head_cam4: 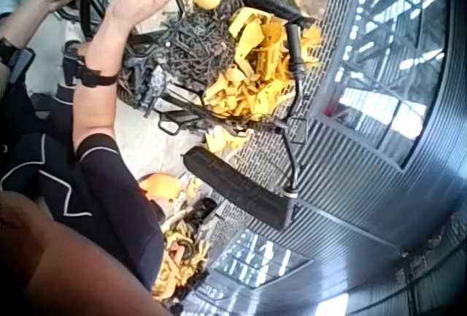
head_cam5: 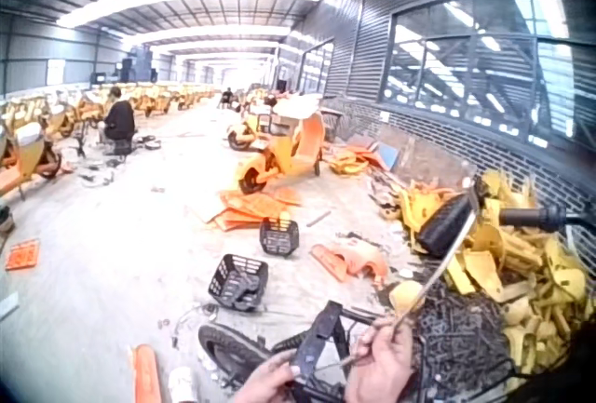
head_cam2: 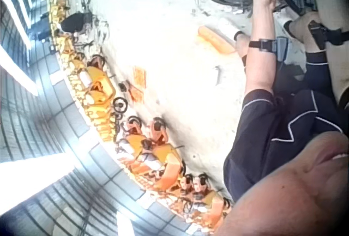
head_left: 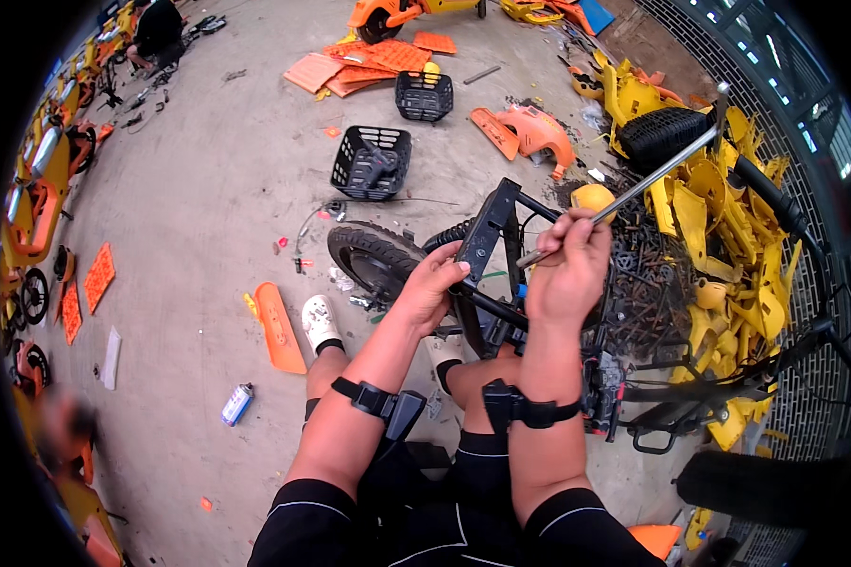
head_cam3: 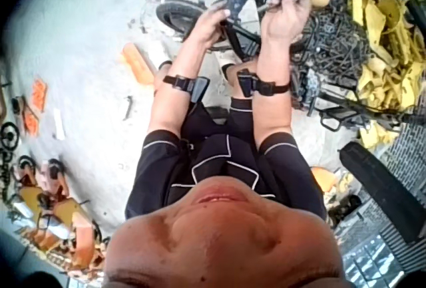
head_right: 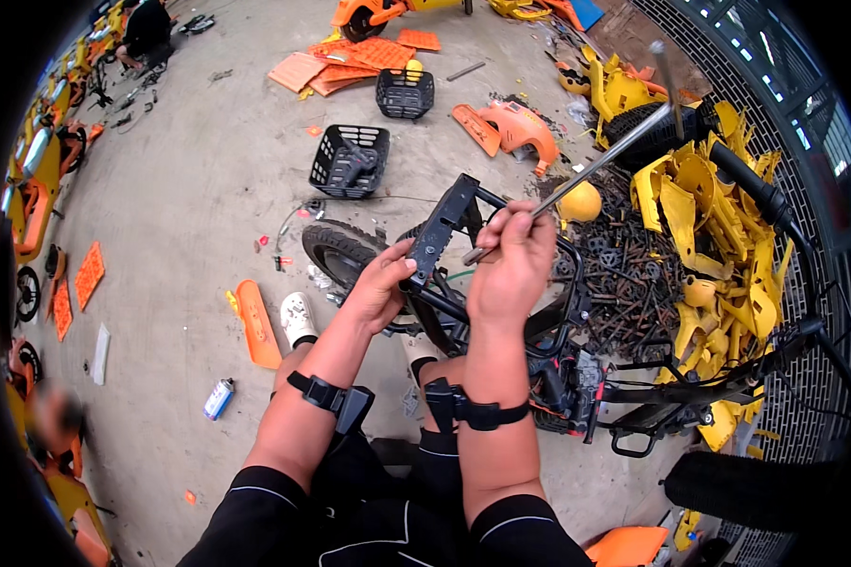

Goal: The person uses a T-handle wrench to tighten bolts on a motorcycle frame and then works on the frame with their hands while sitting on the floor.

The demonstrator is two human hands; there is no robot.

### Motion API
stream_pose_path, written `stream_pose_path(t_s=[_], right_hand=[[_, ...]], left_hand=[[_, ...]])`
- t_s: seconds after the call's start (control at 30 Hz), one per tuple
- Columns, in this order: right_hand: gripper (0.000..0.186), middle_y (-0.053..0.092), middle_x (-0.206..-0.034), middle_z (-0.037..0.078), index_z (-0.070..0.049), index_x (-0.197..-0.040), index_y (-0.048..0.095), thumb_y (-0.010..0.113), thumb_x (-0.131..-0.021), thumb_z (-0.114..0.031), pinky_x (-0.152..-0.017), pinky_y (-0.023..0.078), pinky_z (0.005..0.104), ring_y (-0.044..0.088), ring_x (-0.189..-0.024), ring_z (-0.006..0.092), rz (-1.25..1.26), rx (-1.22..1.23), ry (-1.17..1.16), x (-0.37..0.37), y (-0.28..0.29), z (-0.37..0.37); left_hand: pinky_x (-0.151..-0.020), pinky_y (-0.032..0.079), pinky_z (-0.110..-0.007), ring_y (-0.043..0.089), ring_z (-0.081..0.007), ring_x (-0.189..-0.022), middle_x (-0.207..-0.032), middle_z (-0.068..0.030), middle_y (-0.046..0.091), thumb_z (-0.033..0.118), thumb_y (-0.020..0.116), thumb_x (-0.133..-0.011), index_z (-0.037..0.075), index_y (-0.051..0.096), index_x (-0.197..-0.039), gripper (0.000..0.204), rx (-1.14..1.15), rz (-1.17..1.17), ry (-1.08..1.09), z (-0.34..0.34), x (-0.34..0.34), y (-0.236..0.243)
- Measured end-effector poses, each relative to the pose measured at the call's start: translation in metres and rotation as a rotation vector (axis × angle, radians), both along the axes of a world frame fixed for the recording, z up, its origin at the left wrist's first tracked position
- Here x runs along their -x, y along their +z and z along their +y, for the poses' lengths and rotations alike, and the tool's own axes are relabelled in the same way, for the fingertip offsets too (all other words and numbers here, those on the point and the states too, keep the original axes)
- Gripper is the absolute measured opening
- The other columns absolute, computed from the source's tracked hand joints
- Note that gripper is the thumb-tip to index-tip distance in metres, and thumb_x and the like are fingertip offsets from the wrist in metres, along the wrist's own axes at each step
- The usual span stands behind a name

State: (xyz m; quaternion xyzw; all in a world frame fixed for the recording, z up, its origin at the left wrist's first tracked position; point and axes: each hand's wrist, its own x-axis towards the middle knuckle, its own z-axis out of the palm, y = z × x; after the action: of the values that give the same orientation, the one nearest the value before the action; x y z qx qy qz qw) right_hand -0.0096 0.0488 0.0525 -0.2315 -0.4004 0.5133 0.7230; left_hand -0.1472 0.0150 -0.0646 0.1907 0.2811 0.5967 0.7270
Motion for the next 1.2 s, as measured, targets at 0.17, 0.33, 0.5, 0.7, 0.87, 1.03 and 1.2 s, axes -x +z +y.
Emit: stream_pose_path(t_s=[0.17,0.33,0.5,0.7,0.87,1.03,1.2], right_hand=[[0.016,0.052,-0.084,0.005,-0.005,-0.107,0.052,0.054,-0.103,-0.021,-0.066,0.042,0.0274,0.047,-0.071,0.0125,0.003,-0.046,0.041,0.011,-0.035,0.006],[0.019,0.054,-0.082,0.005,-0.005,-0.106,0.053,0.055,-0.102,-0.023,-0.069,0.041,0.0295,0.047,-0.072,0.0132,-0.050,-0.095,0.170,0.019,-0.034,0.016],[0.025,0.056,-0.084,0.005,-0.003,-0.105,0.054,0.060,-0.100,-0.027,-0.067,0.041,0.0261,0.048,-0.072,0.0115,-0.147,-0.099,0.202,0.026,-0.047,0.019],[0.022,0.058,-0.088,0.005,0.000,-0.105,0.058,0.062,-0.099,-0.021,-0.071,0.045,0.0259,0.054,-0.077,0.0117,-0.167,-0.036,0.231,0.032,-0.051,0.020],[0.026,0.060,-0.086,0.006,0.003,-0.109,0.059,0.063,-0.098,-0.020,-0.073,0.049,0.0284,0.059,-0.077,0.0146,-0.289,0.028,0.157,0.034,-0.047,0.019],[0.028,0.064,-0.084,0.009,0.003,-0.113,0.056,0.062,-0.098,-0.020,-0.077,0.054,0.0345,0.063,-0.074,0.0180,-0.324,-0.073,0.150,0.032,-0.049,0.020],[0.022,0.066,-0.086,0.013,0.001,-0.109,0.056,0.058,-0.100,-0.019,-0.089,0.054,0.0456,0.065,-0.075,0.0227,-0.287,-0.109,0.208,0.030,-0.051,0.022]], left_hand=[[-0.106,0.037,-0.031,0.053,-0.0146,-0.118,-0.128,-0.0070,0.059,0.018,0.072,-0.087,-0.006,0.039,-0.144,0.070,-0.052,-0.017,0.000,-0.004,-0.003,0.010],[-0.106,0.038,-0.029,0.054,-0.0132,-0.120,-0.131,-0.0070,0.058,0.014,0.073,-0.086,-0.005,0.039,-0.145,0.071,-0.133,-0.018,0.057,-0.007,-0.006,0.006],[-0.104,0.040,-0.028,0.055,-0.0128,-0.118,-0.131,-0.0077,0.059,0.004,0.069,-0.086,-0.006,0.040,-0.144,0.066,-0.087,-0.023,0.117,-0.007,-0.015,0.000],[-0.102,0.043,-0.029,0.056,-0.0135,-0.114,-0.127,-0.0086,0.059,-0.001,0.067,-0.085,-0.005,0.043,-0.142,0.062,-0.088,-0.077,0.113,-0.002,-0.014,-0.007],[-0.103,0.043,-0.030,0.056,-0.0143,-0.115,-0.128,-0.0095,0.059,-0.001,0.067,-0.085,-0.006,0.044,-0.140,0.060,-0.085,-0.067,0.117,-0.002,-0.012,0.002],[-0.106,0.039,-0.030,0.054,-0.0144,-0.121,-0.132,-0.0087,0.058,0.002,0.068,-0.085,-0.006,0.042,-0.142,0.063,-0.090,-0.045,0.094,-0.005,-0.009,0.004],[-0.102,0.044,-0.031,0.056,-0.0160,-0.116,-0.129,-0.0127,0.058,0.001,0.069,-0.085,-0.009,0.038,-0.143,0.066,-0.082,-0.048,0.113,-0.005,-0.010,-0.004]])
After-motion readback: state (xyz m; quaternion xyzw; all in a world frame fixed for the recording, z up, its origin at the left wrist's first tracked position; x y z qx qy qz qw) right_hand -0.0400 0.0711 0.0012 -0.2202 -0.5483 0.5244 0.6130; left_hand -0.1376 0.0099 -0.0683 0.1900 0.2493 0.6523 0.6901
